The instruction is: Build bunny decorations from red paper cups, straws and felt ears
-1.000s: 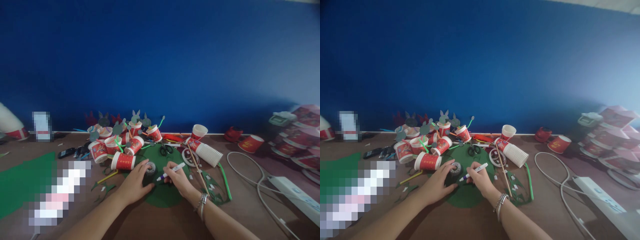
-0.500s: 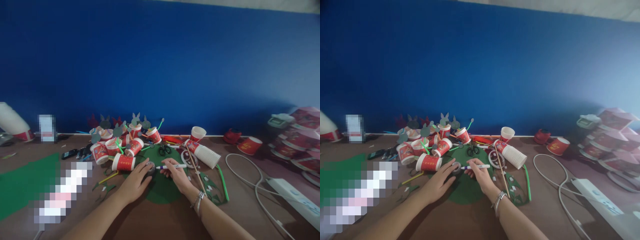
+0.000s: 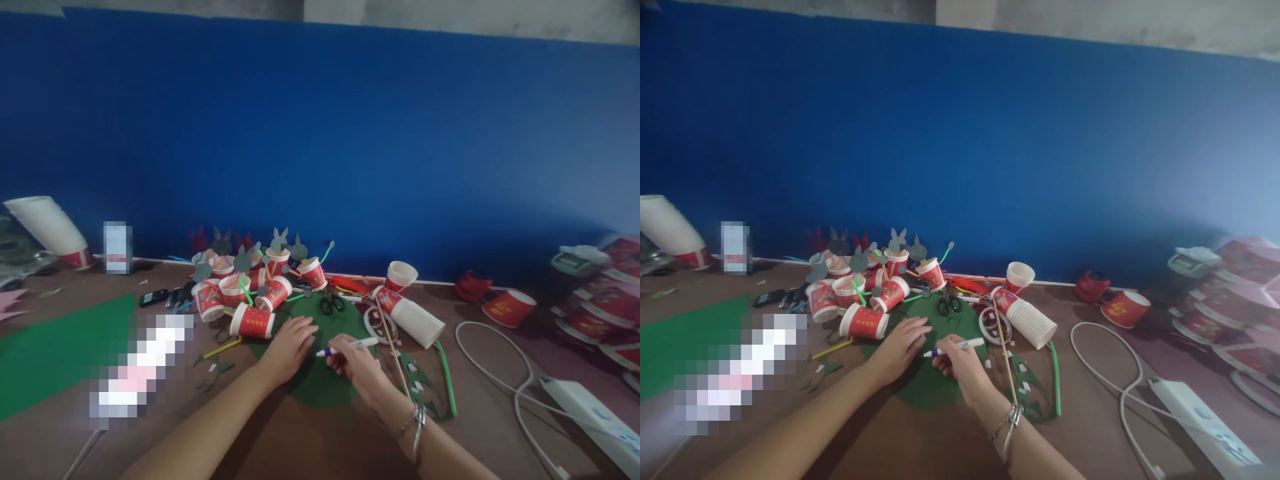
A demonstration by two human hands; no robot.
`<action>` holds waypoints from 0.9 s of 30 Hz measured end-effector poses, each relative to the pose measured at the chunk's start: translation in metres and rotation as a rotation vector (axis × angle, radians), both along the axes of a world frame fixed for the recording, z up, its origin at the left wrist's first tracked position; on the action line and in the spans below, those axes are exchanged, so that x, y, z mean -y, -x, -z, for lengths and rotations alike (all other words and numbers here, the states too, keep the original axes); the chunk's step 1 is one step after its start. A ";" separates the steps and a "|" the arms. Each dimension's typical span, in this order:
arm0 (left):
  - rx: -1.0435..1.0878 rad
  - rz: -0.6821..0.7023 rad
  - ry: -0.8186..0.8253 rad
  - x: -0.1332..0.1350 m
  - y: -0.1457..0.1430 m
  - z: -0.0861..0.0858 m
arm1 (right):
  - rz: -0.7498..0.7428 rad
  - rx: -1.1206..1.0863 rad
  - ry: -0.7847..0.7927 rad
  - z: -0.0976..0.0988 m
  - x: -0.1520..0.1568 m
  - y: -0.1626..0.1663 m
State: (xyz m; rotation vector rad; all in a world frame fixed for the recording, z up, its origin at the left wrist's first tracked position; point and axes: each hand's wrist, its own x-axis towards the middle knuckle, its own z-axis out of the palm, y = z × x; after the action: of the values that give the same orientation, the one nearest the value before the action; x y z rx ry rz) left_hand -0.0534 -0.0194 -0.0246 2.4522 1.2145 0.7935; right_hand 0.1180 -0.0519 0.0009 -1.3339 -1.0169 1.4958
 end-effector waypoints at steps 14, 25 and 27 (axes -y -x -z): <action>0.103 0.047 0.145 -0.005 0.008 0.005 | -0.190 0.298 -0.203 0.015 0.014 -0.003; 0.099 0.045 0.133 -0.004 0.008 0.006 | -0.176 0.388 -0.206 0.019 0.016 -0.008; 0.097 0.045 0.134 -0.003 0.008 0.007 | -0.188 0.383 -0.203 0.020 0.016 -0.009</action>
State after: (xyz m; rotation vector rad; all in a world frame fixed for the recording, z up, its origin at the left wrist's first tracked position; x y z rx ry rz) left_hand -0.0616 -0.0159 -0.0313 2.2979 1.1352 0.7825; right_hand 0.1270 -0.0680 -0.0194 -1.4380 -1.5325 1.2517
